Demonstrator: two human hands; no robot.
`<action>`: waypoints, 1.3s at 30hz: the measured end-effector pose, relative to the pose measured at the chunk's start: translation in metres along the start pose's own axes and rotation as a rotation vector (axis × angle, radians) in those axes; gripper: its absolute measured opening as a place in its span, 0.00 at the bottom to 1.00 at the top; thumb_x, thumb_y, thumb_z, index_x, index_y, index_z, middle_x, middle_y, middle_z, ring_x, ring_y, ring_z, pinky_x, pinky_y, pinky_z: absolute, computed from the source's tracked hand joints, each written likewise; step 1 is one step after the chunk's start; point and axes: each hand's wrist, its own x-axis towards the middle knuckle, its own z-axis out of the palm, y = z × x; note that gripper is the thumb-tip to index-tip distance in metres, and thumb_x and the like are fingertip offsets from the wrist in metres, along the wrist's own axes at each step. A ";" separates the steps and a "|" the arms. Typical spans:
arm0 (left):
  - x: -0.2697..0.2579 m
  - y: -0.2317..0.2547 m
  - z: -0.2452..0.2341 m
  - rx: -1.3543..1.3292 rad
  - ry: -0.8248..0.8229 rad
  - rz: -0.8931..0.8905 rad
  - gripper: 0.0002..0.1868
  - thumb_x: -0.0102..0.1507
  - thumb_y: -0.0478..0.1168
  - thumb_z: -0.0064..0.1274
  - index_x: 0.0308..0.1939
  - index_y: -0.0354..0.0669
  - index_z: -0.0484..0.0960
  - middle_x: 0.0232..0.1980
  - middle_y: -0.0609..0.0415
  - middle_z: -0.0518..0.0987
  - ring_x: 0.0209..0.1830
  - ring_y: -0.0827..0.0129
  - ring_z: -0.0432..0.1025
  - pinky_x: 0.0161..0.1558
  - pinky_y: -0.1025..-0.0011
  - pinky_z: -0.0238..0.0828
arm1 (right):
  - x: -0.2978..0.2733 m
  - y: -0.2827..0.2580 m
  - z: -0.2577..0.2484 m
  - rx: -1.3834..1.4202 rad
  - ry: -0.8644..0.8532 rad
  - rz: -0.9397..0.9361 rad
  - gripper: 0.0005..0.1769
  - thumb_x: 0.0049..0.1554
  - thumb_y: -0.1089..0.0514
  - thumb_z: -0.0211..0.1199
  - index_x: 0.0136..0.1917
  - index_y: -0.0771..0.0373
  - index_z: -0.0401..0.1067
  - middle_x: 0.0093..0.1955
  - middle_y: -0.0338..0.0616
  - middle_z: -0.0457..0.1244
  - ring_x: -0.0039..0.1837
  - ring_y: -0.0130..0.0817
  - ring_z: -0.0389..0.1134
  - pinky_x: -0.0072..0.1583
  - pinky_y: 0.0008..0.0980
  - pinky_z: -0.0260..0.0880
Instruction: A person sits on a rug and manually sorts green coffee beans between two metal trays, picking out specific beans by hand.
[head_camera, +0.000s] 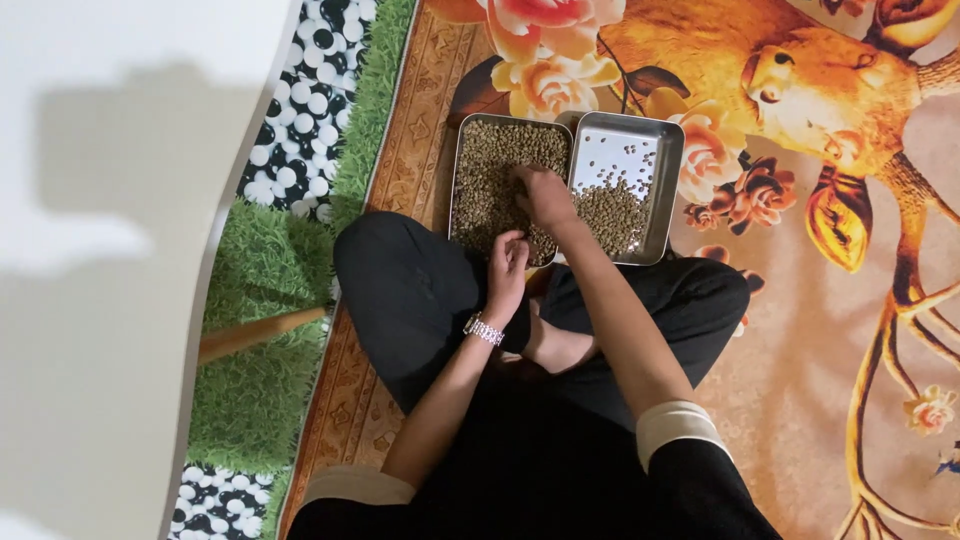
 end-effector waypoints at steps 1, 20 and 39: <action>0.000 0.001 0.001 0.007 0.014 0.004 0.16 0.73 0.42 0.47 0.62 0.38 0.71 0.51 0.42 0.75 0.56 0.54 0.73 0.55 0.62 0.73 | -0.004 -0.004 -0.010 0.100 -0.014 0.002 0.20 0.57 0.63 0.69 0.62 0.57 0.72 0.57 0.52 0.66 0.59 0.58 0.72 0.57 0.50 0.78; 0.067 0.012 -0.007 -0.602 -0.049 -0.232 0.30 0.76 0.56 0.38 0.67 0.32 0.73 0.62 0.42 0.76 0.63 0.59 0.72 0.64 0.63 0.69 | -0.066 -0.049 -0.069 0.581 0.144 -0.088 0.10 0.63 0.63 0.64 0.57 0.68 0.78 0.51 0.63 0.70 0.56 0.67 0.71 0.57 0.65 0.71; 0.127 -0.058 -0.007 -0.951 0.071 -0.358 0.18 0.70 0.54 0.48 0.50 0.45 0.76 0.49 0.48 0.76 0.49 0.53 0.76 0.55 0.58 0.79 | -0.065 -0.073 -0.069 0.924 0.119 0.084 0.23 0.74 0.47 0.44 0.69 0.59 0.72 0.61 0.57 0.68 0.67 0.60 0.67 0.67 0.62 0.64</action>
